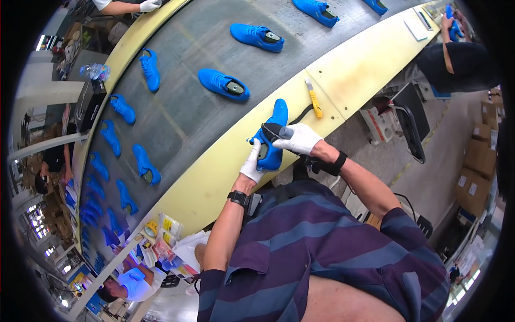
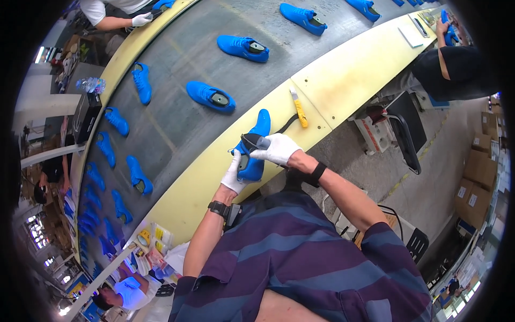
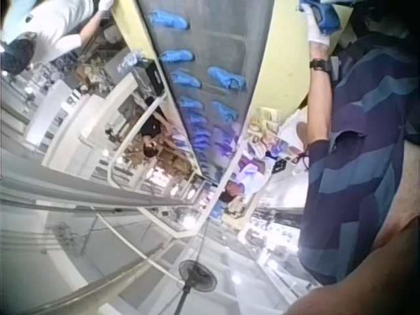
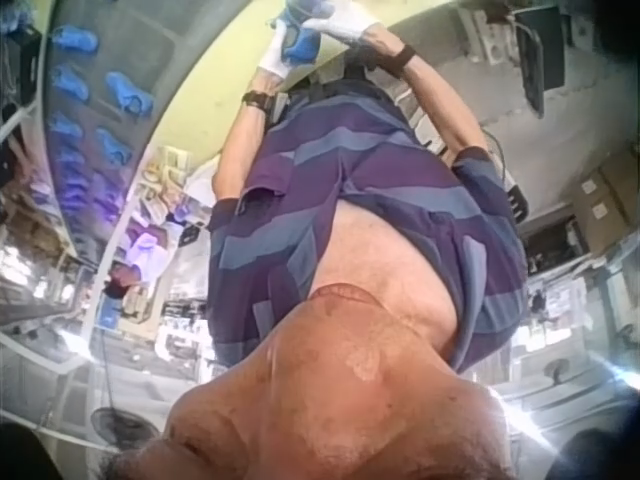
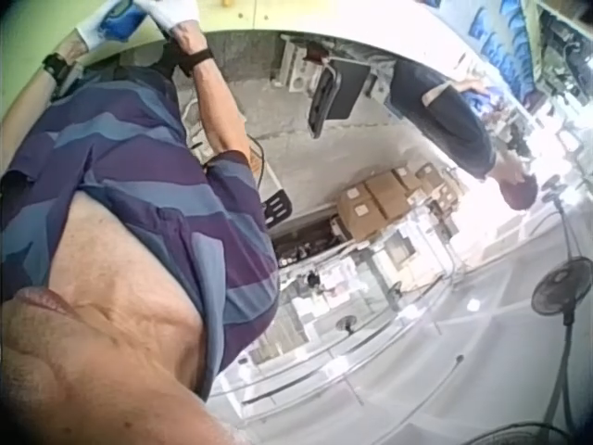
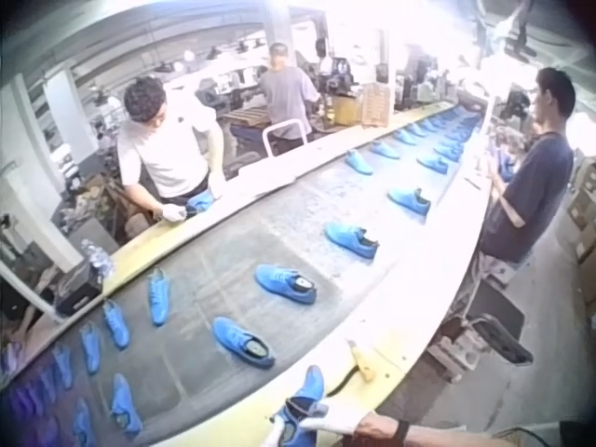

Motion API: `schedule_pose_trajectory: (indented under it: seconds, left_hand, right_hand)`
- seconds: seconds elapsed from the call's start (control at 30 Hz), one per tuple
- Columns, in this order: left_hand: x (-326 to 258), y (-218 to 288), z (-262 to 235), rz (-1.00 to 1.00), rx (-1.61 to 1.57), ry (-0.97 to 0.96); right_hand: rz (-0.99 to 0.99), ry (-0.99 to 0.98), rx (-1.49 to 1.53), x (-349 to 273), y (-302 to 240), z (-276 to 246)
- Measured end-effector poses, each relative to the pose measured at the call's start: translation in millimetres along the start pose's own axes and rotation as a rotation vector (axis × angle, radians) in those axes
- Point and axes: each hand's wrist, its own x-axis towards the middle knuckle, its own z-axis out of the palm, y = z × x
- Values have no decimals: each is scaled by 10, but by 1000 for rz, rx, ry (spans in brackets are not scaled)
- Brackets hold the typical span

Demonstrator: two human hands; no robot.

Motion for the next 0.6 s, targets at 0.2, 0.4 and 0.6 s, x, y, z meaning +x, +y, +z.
schedule_pose_trajectory:
  seconds: [0.2, 0.4, 0.6]
  left_hand:
    - [20, 16, -39, -3, 33, 62]
    - [156, -119, -225, 523, 881, 528]
    - [176, -223, -384, 371, 1157, 562]
  right_hand:
    - [19, -26, -2, 28, 52, -60]
    - [-19, 198, -40, -332, 365, -48]
    - [178, 283, 33, -664, 791, -152]
